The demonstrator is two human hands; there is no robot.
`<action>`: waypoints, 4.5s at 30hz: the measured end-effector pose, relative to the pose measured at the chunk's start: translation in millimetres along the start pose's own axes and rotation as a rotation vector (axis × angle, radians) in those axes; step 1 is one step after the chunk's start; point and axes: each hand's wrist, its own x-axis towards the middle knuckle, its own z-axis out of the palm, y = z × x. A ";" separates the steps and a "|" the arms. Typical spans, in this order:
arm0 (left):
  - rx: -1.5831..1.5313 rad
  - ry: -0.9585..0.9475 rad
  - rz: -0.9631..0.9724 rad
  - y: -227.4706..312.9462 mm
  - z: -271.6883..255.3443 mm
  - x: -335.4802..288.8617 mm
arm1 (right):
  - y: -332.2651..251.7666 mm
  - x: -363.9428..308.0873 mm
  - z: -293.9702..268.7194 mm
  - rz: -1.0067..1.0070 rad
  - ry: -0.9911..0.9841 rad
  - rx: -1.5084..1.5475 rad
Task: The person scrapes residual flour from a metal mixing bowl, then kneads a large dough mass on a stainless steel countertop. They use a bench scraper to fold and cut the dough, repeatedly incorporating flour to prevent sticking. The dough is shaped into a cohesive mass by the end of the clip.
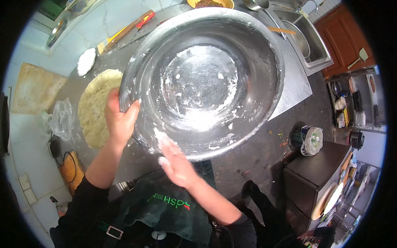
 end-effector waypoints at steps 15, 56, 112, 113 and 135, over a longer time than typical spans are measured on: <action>-0.177 -0.069 0.056 -5.5 -0.3 4.9 | 50.2 -31.0 -31.2 0.122 -0.160 -0.332; -0.458 -0.030 0.097 -23.3 30.6 -14.6 | 126.3 43.2 -161.3 0.218 0.367 -0.837; -0.378 0.077 -0.613 -143.0 -105.3 -173.6 | 0.2 244.0 207.4 -0.477 -0.672 -0.998; -0.380 0.093 -0.614 -143.0 -108.6 -177.4 | -1.4 246.7 209.8 -0.408 -0.731 -0.972; -0.455 0.104 -0.651 -170.5 -174.7 -153.1 | -37.6 450.4 206.5 -0.291 -0.328 -0.584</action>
